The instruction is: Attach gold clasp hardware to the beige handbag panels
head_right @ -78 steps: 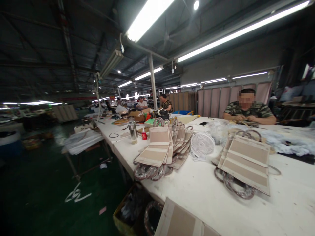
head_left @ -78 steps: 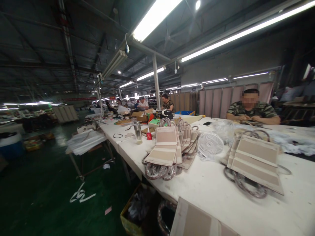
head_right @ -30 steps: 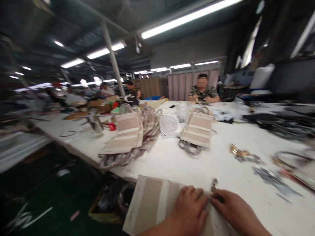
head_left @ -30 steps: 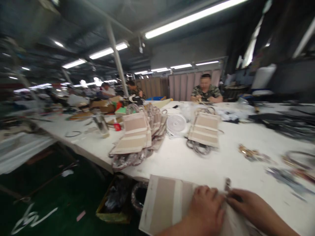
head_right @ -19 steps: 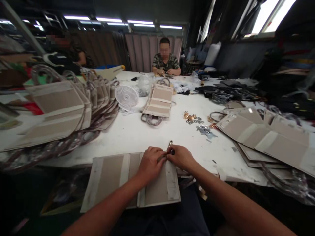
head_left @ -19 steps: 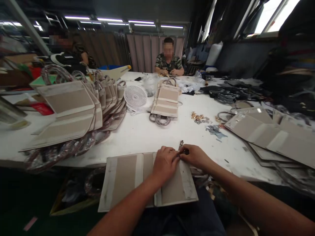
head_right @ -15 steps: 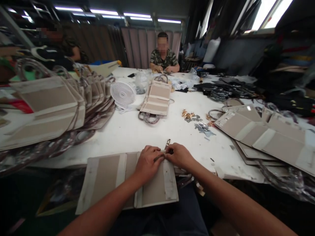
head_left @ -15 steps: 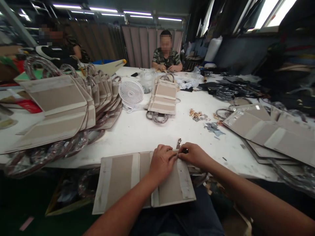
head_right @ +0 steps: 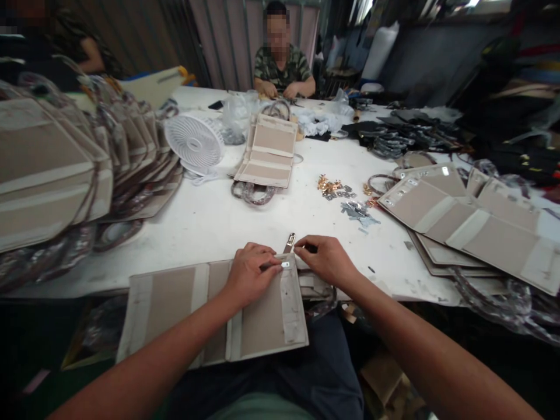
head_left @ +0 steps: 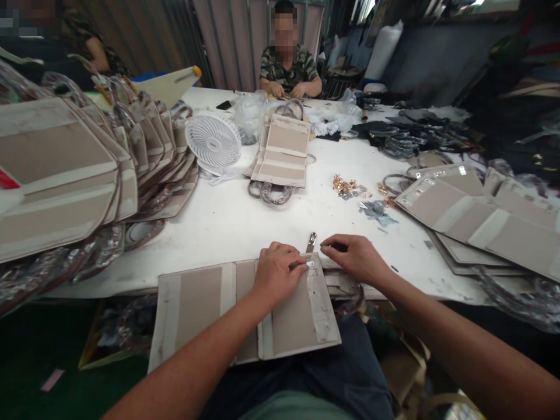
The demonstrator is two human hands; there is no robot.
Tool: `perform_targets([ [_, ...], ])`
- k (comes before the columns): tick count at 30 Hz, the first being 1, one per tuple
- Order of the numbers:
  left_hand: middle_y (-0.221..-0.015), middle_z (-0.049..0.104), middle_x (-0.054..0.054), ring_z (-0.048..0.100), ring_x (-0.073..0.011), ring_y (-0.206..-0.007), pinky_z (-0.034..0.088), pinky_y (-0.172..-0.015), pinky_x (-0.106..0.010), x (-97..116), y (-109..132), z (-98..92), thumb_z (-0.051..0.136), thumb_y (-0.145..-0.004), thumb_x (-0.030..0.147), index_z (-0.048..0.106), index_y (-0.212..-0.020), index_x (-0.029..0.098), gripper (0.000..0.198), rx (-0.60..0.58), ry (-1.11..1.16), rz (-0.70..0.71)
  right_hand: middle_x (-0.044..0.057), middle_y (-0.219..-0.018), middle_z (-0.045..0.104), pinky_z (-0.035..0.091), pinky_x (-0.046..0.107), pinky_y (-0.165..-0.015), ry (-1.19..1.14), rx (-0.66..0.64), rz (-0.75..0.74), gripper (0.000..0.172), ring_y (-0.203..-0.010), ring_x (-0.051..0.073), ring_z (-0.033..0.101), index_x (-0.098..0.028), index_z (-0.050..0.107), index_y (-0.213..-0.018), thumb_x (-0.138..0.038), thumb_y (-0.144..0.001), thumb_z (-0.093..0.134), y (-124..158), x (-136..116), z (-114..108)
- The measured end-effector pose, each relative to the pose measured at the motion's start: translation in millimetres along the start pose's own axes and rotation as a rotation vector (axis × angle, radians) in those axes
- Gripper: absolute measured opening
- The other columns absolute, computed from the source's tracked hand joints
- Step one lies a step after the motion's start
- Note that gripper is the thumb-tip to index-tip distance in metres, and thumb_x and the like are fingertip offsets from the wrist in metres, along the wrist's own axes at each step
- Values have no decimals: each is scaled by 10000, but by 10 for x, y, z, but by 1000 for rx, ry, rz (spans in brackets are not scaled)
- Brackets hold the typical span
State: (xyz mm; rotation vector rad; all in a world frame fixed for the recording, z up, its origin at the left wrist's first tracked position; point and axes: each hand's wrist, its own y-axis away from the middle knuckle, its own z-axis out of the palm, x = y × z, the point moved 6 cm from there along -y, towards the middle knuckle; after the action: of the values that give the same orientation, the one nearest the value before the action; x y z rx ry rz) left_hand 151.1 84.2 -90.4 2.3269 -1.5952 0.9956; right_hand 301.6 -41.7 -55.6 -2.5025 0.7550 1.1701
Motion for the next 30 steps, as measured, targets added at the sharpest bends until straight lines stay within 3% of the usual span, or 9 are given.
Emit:
perform_targets([
  [3, -1052, 760, 24, 589, -232, -1071, 391, -882, -427, -2, -26, 2, 795, -873, 285, 792, -860, 306, 25, -12, 6, -4, 4, -701, 703, 477, 284, -601, -123, 309, 17, 298, -608, 169, 605, -191, 796, -962, -472, -894, 727, 113, -27, -303],
  [5, -1044, 761, 24, 589, -229, -1051, 393, -873, -420, -13, -51, 11, 804, -862, 277, 794, -853, 306, 31, -22, 15, -9, -10, -625, 646, 458, 276, -553, -199, 409, 42, 345, -551, 159, 564, -183, 773, -969, -519, -908, 720, 222, 48, -389],
  [10, -1031, 765, 26, 588, -228, -1022, 397, -879, -410, -36, -96, 26, 823, -840, 274, 800, -858, 309, 46, -32, 48, -15, 5, -637, 647, 480, 276, -598, -288, 433, 92, 390, -612, 184, 614, -197, 706, -875, -582, -934, 683, 428, 272, -364],
  [14, -1017, 761, 20, 593, -228, -1025, 409, -889, -411, -38, -87, 2, 796, -854, 249, 795, -852, 308, 59, -28, 65, -2, 1, -611, 615, 453, 282, -559, -310, 314, 144, 416, -555, 175, 554, -202, 663, -809, -605, -911, 679, 367, 243, -311],
  [16, -1024, 758, 13, 597, -230, -1030, 416, -885, -413, -44, -86, -9, 782, -857, 243, 792, -847, 305, 63, -29, 63, 6, -7, -580, 589, 437, 287, -535, -243, 277, 171, 412, -524, 170, 522, -201, 679, -804, -601, -902, 668, 236, 222, -356],
  [19, -1037, 756, 6, 598, -236, -1041, 417, -883, -423, -53, -97, -28, 764, -862, 238, 785, -833, 297, 69, -29, 56, 11, 12, -677, 681, 480, 292, -603, -14, 261, 161, 328, -608, 189, 602, -207, 760, -845, -523, -877, 678, -84, 283, -543],
  [25, -1054, 755, 14, 606, -249, -1071, 414, -896, -443, -80, -119, -48, 763, -853, 224, 788, -843, 310, 90, -43, 60, -4, 43, -979, 794, 517, 291, -798, 396, 315, 251, 268, -909, 235, 710, -237, 815, -970, -384, -896, 605, -914, 789, -997],
  [30, -1056, 755, 9, 610, -262, -1075, 414, -886, -454, -129, -116, -24, 771, -837, 189, 785, -843, 322, 134, -50, 77, -9, 83, -1062, 792, 517, 327, -779, 482, 277, 395, 358, -966, 287, 713, -272, 824, -1110, -448, -829, 690, -1467, 1119, -1019],
])
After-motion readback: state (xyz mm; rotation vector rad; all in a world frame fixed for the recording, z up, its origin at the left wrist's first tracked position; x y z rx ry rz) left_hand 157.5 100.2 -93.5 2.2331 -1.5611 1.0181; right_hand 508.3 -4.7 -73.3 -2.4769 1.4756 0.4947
